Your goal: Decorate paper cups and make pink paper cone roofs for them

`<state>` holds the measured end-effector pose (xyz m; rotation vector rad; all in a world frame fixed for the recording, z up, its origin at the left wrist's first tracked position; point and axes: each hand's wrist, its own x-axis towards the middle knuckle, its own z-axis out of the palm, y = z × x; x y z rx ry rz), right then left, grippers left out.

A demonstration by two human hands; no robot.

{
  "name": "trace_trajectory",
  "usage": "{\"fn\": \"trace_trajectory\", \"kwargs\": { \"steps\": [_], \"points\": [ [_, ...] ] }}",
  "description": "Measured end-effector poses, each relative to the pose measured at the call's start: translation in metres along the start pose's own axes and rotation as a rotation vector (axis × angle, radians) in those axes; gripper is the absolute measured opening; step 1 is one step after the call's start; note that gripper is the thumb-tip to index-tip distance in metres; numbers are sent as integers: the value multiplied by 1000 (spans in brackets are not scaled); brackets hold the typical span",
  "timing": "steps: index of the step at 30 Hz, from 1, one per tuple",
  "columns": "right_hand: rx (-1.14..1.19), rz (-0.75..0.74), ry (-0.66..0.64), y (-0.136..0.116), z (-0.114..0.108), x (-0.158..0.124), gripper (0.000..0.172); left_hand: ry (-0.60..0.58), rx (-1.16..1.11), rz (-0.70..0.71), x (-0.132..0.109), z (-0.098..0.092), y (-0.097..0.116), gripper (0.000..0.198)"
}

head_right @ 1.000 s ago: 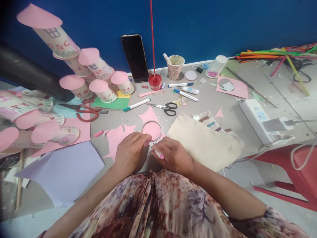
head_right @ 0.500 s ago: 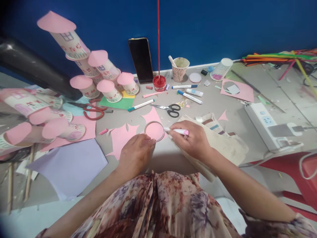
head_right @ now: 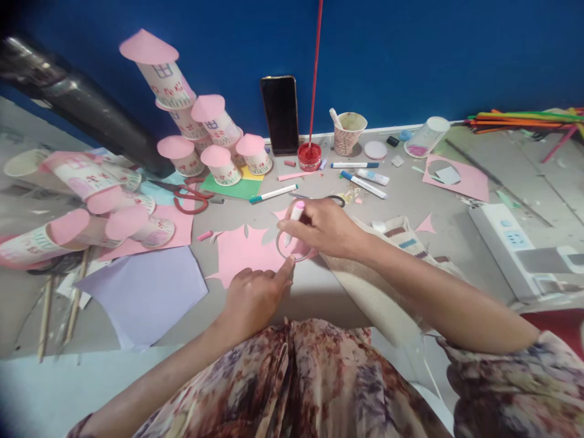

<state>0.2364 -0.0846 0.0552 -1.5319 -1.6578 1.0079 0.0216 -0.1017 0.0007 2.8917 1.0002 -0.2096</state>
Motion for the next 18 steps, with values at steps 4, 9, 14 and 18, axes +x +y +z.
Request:
{"fn": "trace_trajectory", "kwargs": {
  "steps": [4, 9, 14, 18],
  "points": [
    [-403, -210, -234, -15, 14, 29, 28, -81, -3, -30, -1, -7, 7, 55],
    [-742, -351, -481, -24, 36, 53, 31, -137, 11, -22, 0, -15, 10, 56],
    [-812, -368, -600, -29, 44, 63, 30, -162, 3, -12, 1, -18, 11, 53],
    [-826, -346, -653, -28, 46, 64, 29, -162, 7, -9, 1, -13, 10, 55]
  ]
}}
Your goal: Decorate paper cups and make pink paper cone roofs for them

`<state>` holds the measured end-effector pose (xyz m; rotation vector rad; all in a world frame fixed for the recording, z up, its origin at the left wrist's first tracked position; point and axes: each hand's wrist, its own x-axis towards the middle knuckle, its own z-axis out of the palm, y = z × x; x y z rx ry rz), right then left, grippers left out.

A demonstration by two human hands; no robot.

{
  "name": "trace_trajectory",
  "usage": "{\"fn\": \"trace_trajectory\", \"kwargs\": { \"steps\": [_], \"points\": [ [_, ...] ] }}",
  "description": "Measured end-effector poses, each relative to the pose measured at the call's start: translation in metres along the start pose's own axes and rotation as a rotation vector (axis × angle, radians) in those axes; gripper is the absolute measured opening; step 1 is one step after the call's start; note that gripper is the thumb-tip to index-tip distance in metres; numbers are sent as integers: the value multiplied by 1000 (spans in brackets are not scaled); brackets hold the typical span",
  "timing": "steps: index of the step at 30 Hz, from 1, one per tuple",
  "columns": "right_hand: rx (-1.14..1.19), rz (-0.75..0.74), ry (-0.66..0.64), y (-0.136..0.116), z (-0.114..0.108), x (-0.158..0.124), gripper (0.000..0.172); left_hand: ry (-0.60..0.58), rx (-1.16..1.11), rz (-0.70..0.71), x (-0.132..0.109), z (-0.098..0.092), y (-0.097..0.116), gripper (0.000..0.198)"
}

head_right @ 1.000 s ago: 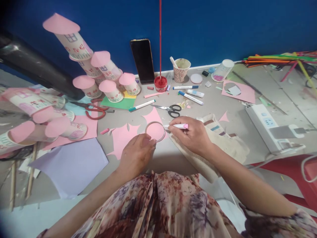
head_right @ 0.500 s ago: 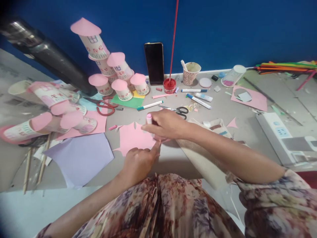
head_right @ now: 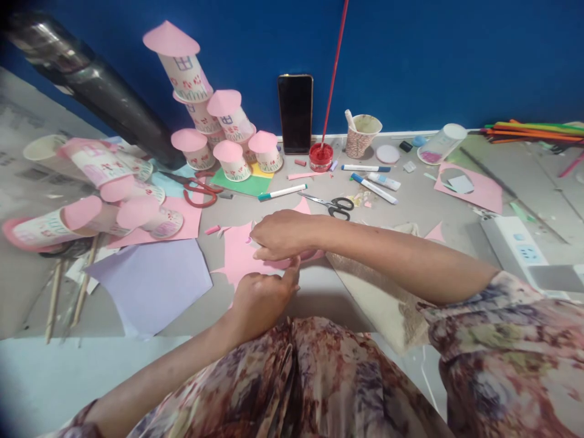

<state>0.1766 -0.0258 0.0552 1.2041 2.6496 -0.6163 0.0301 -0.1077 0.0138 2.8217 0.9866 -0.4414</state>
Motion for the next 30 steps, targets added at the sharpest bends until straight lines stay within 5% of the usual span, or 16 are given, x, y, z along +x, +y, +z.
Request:
{"fn": "trace_trajectory", "kwargs": {
  "steps": [10, 22, 30],
  "points": [
    [9, 39, 98, 7, 0, 5, 35, -68, -15, -6, 2, 6, -1, 62],
    [146, 232, 307, 57, 2, 5, 33, -203, -64, -63, 6, -4, 2, 66],
    [236, 421, 514, 81, 3, -50, 34, -160, -151, -84, 11, -4, -3, 58]
  ]
}}
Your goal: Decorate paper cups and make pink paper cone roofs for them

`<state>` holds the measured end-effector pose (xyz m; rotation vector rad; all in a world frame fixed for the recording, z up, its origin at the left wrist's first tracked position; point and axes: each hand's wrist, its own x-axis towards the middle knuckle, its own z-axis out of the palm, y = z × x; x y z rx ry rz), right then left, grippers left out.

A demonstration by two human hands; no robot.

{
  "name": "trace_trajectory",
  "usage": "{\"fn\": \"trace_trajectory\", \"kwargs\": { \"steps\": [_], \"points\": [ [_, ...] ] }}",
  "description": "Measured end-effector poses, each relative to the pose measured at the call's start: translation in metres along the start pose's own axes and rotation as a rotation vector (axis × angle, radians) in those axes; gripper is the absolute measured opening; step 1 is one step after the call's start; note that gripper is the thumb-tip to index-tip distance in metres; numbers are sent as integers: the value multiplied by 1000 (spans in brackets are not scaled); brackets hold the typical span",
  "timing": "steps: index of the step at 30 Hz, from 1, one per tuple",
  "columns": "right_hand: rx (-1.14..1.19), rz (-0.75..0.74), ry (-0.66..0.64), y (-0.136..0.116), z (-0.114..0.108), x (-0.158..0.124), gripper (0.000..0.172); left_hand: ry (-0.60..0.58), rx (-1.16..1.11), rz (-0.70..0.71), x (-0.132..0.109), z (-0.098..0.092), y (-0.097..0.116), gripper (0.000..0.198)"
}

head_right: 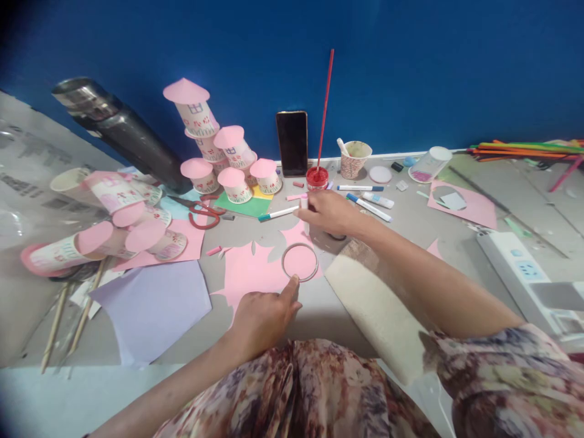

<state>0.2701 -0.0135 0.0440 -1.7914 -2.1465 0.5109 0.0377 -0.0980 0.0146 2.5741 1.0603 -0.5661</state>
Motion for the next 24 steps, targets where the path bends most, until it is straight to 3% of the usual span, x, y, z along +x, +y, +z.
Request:
{"fn": "trace_trajectory", "kwargs": {
  "steps": [5, 8, 11, 13, 16, 18, 20, 24],
  "points": [
    [252, 87, 267, 23, -3, -58, 25, 92, -46, -26, 11, -5, -6, 27],
    [227, 67, 389, 36, 6, -91, 25, 131, -31, -18, 18, -5, -7, 24],
    [179, 99, 406, 48, 17, -116, 29, 174, -16, -3, 19, -4, -13, 29],
    [159, 123, 419, 56, 22, -128, 30, 280, -16, -3, 15, -2, -24, 33],
    [91, 137, 478, 67, 28, -136, 25, 667, -37, -43, 8, 2, -54, 33],
    [20, 157, 514, 72, 29, -137, 24, 792, -40, -155, 6, 3, -76, 31],
    [-55, 191, 527, 74, 30, -134, 25, 763, -61, -291, 7, 1, -93, 27],
    [-155, 243, 464, 74, 32, -129, 30, 509, -128, -540, 8, -15, -103, 33]
  ]
}}
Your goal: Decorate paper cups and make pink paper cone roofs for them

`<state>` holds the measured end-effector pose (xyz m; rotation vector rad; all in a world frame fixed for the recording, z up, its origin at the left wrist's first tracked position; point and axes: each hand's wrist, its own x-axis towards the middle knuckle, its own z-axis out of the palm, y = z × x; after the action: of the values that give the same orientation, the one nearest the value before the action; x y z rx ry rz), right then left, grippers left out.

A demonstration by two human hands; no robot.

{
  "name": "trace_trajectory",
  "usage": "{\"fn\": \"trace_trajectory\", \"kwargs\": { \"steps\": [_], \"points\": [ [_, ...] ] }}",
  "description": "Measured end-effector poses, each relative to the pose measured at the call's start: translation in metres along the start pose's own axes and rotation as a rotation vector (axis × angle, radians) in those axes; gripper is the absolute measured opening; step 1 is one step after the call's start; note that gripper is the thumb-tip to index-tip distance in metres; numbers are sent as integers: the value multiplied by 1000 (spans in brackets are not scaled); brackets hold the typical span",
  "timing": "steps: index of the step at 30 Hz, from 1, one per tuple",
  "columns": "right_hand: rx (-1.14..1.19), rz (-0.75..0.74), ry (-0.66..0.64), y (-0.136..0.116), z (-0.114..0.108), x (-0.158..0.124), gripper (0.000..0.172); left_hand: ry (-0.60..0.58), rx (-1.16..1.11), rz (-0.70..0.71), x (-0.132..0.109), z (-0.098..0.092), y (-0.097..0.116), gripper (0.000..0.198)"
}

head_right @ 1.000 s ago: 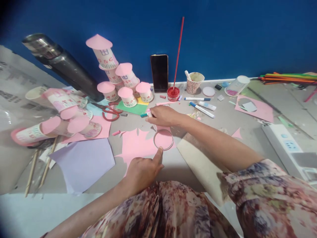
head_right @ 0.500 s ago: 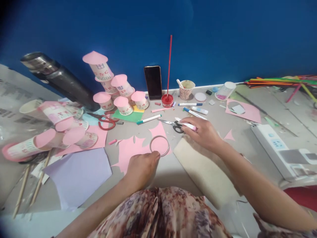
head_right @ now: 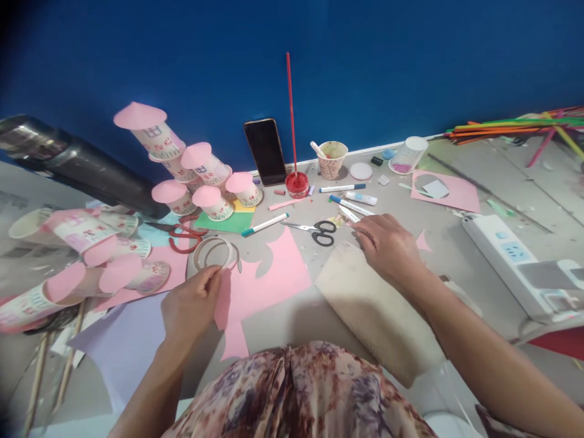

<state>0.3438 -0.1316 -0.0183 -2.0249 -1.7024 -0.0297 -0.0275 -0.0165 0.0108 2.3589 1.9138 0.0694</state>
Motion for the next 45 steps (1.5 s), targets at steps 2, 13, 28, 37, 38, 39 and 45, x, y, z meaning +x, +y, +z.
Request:
{"fn": "trace_trajectory", "kwargs": {
  "steps": [2, 13, 28, 37, 38, 39, 45],
  "points": [
    [-21, -4, -43, 0, 1, 0, 31, -84, -35, -99, 1, -8, 5, 40],
    [11, -88, -168, -16, -1, 12, 29, -298, -192, -22, -26, 3, 5, 36],
    [-278, -62, -483, -55, 14, 62, 16, -279, -925, -207, -12, -24, -9, 31],
    [1146, 483, -638, -41, -13, 54, 35, -361, -1463, -325, -7, -45, -5, 39],
    [1304, 528, -645, -42, -11, 53, 40, -377, -1480, -294, -7, -48, -6, 42],
    [1414, 557, -651, -44, -8, 52, 46, -395, -1490, -248, -6, -50, -8, 45],
    [1596, 634, -631, -65, 15, 54, 52, -707, -1465, 238, 10, -51, -25, 51]
  ]
}}
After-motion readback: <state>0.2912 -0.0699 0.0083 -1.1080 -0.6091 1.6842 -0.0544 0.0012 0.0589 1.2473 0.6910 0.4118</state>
